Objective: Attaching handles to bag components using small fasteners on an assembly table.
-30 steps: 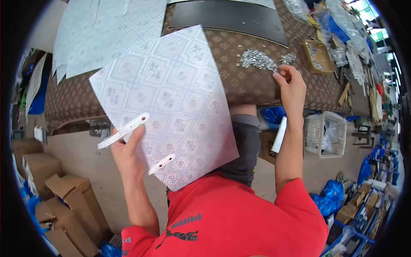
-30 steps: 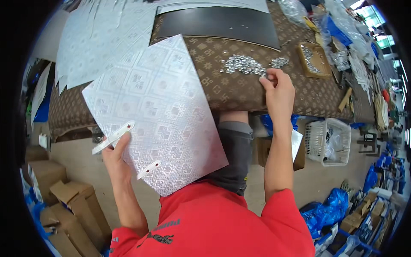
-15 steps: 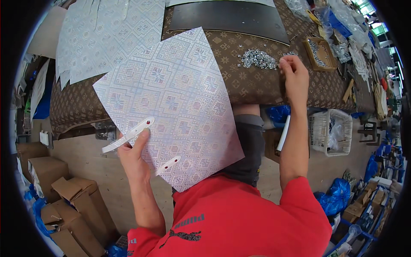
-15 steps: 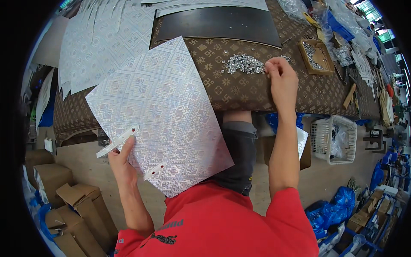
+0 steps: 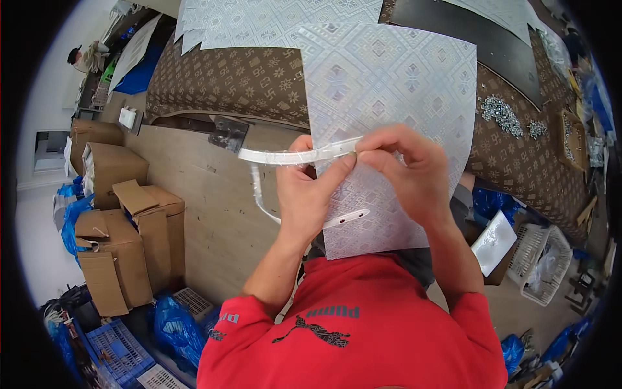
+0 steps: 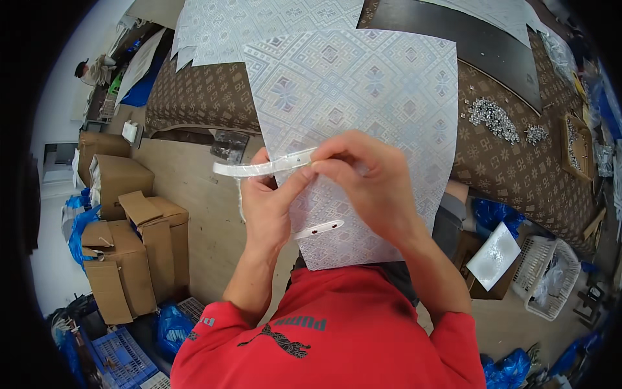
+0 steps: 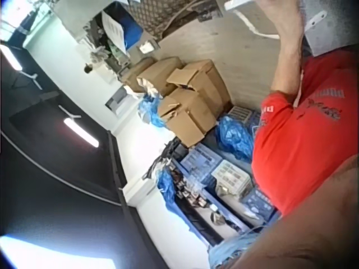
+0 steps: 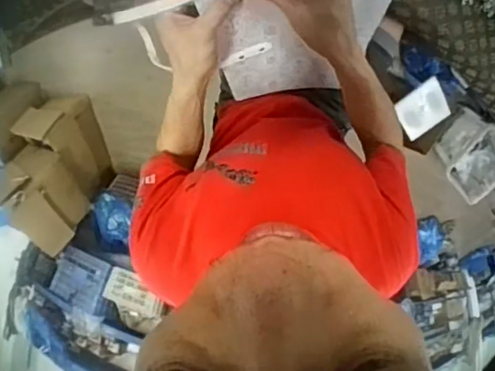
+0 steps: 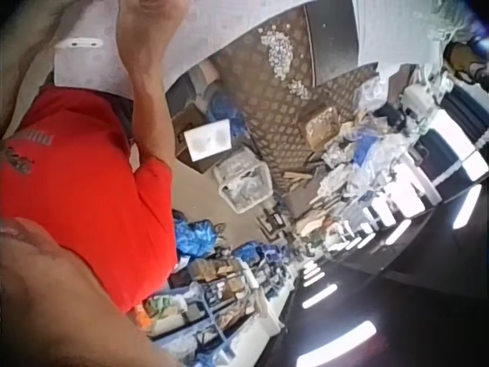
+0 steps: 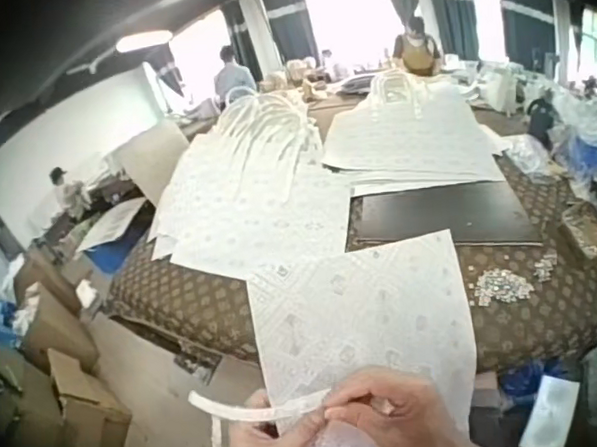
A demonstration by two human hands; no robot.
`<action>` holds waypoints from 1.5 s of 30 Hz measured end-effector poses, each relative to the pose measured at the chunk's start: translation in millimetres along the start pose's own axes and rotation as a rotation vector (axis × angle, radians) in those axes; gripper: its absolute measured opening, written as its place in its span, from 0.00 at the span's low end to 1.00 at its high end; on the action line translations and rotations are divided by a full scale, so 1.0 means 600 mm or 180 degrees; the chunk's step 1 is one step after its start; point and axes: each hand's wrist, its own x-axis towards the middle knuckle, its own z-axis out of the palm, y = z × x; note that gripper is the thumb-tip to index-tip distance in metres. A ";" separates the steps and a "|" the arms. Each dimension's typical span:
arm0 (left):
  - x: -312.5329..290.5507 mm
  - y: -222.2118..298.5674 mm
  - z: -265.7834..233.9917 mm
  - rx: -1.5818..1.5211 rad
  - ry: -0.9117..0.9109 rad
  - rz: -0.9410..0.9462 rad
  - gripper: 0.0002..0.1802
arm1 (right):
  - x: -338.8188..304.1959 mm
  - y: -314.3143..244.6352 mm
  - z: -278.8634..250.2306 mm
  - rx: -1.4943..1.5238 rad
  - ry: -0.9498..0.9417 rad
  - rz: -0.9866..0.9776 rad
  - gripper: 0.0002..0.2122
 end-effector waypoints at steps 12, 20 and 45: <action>-0.022 0.005 0.013 0.0444 0.0001 0.0415 0.09 | 0.016 -0.009 0.006 -0.0467 -0.0200 -0.0504 0.07; -0.023 -0.016 0.003 0.1304 -0.0009 0.1236 0.10 | 0.019 -0.030 0.018 -0.0470 0.0071 -0.0001 0.10; 0.026 0.066 -0.076 0.1895 0.0614 0.2058 0.20 | 0.138 -0.050 -0.209 0.0749 0.1155 -0.0300 0.23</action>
